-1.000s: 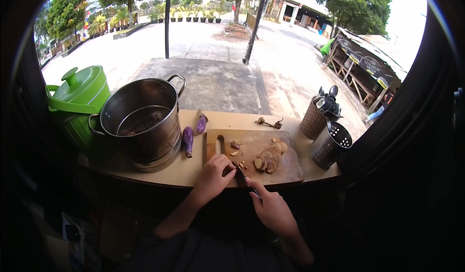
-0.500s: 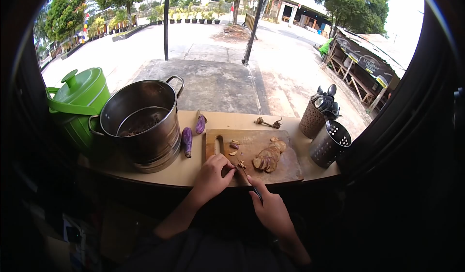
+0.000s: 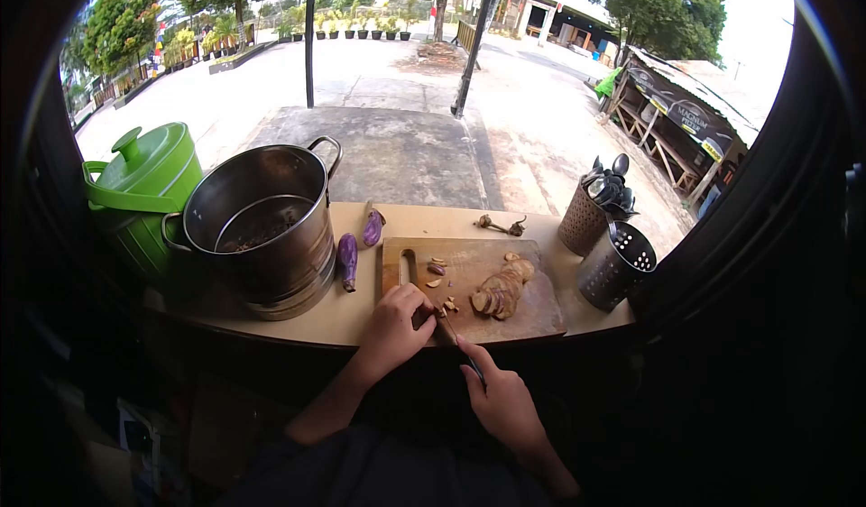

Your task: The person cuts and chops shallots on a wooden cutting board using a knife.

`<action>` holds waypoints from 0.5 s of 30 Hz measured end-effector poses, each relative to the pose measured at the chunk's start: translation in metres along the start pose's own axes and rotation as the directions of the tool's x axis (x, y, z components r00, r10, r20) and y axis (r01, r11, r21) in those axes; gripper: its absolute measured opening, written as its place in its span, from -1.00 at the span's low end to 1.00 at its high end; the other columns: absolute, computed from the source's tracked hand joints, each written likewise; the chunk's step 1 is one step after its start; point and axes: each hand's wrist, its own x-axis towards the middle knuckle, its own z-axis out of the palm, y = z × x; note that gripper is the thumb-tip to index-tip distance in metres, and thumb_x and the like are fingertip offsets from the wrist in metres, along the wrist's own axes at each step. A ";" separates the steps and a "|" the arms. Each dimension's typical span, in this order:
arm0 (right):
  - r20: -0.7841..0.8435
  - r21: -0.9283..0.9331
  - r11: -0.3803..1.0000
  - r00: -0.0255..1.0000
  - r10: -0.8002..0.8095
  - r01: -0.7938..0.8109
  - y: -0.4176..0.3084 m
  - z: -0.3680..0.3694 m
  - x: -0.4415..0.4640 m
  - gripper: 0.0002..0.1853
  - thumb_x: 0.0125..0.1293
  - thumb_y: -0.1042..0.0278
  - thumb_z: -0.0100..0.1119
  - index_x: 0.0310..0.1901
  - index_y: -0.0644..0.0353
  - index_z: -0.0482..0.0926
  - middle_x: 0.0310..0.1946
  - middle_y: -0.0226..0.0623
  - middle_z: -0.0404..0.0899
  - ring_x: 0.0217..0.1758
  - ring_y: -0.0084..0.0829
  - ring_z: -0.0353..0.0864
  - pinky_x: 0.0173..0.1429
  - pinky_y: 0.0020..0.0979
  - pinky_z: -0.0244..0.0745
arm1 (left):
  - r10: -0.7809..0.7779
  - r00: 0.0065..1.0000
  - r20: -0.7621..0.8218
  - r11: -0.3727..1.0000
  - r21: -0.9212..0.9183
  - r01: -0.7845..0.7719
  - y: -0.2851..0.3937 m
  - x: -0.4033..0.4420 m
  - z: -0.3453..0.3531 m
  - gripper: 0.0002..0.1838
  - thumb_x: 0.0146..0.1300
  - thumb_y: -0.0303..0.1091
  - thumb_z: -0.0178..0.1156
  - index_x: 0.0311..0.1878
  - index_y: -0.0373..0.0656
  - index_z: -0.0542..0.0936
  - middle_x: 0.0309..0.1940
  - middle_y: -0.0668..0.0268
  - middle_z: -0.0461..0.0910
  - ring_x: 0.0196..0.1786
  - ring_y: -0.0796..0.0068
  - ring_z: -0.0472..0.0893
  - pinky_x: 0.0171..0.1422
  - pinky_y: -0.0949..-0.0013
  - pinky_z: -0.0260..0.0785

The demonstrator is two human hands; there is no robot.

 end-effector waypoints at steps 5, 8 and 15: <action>0.003 -0.039 0.999 1.000 0.023 -0.023 -0.002 0.003 0.000 -0.52 0.56 0.23 0.06 0.46 -0.17 0.37 -0.53 0.06 0.61 -0.41 0.16 0.67 -0.31 0.12 0.54 | -0.001 1.000 -0.009 1.000 -0.009 0.001 0.001 0.000 0.000 -0.86 0.13 -0.48 0.38 -0.31 -0.22 0.59 -0.27 0.18 0.59 -0.06 0.10 0.61 0.09 0.15 0.48; 0.021 -0.072 0.997 0.999 0.034 -0.033 -0.007 0.003 0.001 -0.53 0.55 0.23 0.06 0.46 -0.13 0.37 -0.53 0.08 0.62 -0.40 0.17 0.67 -0.30 0.13 0.55 | -0.002 1.000 0.005 1.000 -0.027 0.002 0.000 0.001 0.000 -0.87 0.13 -0.48 0.38 -0.32 -0.23 0.59 -0.27 0.19 0.60 -0.06 0.10 0.61 0.09 0.15 0.47; 0.040 -0.055 0.998 0.999 0.015 -0.013 -0.009 0.001 0.014 -0.54 0.56 0.24 0.04 0.44 -0.06 0.37 -0.51 0.16 0.62 -0.36 0.21 0.68 -0.24 0.18 0.54 | 0.011 1.000 -0.004 0.999 -0.051 -0.011 -0.002 0.002 0.000 -0.87 0.12 -0.51 0.40 -0.33 -0.25 0.60 -0.29 0.22 0.60 -0.13 0.17 0.61 -0.03 0.19 0.48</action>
